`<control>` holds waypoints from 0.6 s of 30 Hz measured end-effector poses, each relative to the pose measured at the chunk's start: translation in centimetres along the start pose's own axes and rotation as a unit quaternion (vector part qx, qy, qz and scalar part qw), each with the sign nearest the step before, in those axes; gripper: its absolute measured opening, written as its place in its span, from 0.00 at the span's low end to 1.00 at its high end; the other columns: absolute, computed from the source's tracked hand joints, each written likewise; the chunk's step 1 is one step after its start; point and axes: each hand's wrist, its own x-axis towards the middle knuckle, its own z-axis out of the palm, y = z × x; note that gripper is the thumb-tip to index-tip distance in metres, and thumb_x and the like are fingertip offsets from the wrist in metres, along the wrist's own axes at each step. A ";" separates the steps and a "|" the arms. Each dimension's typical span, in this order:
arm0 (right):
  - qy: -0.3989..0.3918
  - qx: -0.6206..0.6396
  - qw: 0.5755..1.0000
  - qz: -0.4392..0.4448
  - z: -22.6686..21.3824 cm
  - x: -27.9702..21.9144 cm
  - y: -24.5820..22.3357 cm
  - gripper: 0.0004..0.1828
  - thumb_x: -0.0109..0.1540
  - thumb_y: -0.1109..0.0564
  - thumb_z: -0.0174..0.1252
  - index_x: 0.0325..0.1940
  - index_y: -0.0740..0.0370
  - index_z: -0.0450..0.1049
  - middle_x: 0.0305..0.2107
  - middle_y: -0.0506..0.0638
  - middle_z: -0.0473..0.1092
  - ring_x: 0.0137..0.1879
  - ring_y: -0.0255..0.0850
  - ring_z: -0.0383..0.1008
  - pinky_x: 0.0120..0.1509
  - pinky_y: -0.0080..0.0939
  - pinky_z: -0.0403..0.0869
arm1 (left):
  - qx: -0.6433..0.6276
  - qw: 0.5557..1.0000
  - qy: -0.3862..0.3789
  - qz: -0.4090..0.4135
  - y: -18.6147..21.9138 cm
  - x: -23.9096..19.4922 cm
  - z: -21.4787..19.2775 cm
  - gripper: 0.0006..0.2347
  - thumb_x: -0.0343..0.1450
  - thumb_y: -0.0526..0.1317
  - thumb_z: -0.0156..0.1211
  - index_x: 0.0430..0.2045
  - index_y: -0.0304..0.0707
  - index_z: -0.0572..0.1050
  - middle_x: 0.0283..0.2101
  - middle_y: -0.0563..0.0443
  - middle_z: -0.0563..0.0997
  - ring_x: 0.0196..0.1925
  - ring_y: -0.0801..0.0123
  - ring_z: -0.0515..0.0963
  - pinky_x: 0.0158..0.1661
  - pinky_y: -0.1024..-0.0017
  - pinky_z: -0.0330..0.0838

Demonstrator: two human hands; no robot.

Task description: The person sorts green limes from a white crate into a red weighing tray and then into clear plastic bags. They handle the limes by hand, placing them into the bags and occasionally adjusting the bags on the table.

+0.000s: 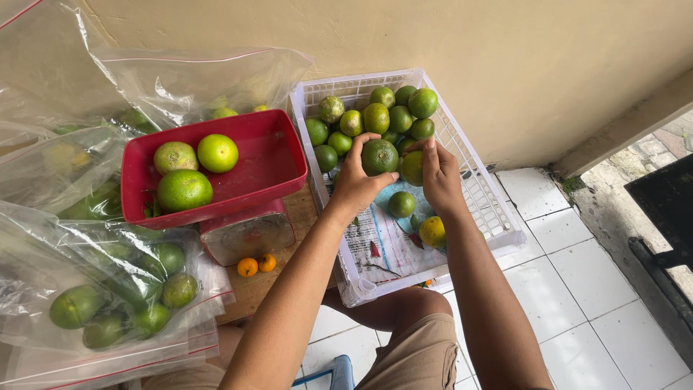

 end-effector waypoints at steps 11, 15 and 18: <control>-0.007 0.053 0.998 0.019 -0.3 0.6 2.2 0.29 0.66 0.43 0.67 0.54 0.67 0.64 0.30 0.64 0.71 0.27 0.43 0.73 0.28 0.37 0.72 | -0.035 0.998 0.044 0.015 0.2 -0.2 0.3 0.30 0.55 0.42 0.79 0.52 0.49 0.73 0.46 0.43 0.77 0.49 0.61 0.80 0.48 0.61 0.74; 0.015 -0.039 0.999 0.020 -0.1 0.2 1.2 0.29 0.64 0.39 0.68 0.53 0.60 0.64 0.37 0.65 0.72 0.41 0.56 0.76 0.43 0.55 0.72 | -0.037 0.998 0.055 0.011 -0.2 0.0 0.3 0.29 0.56 0.39 0.78 0.52 0.47 0.72 0.47 0.42 0.77 0.50 0.59 0.80 0.48 0.61 0.74; 0.003 -0.111 0.990 0.086 0.1 0.2 1.7 0.26 0.64 0.33 0.65 0.54 0.52 0.74 0.41 0.61 0.74 0.48 0.59 0.77 0.53 0.59 0.73 | -0.026 0.997 0.072 0.007 -0.4 0.1 0.4 0.31 0.56 0.39 0.77 0.55 0.48 0.70 0.50 0.41 0.76 0.52 0.57 0.79 0.49 0.60 0.74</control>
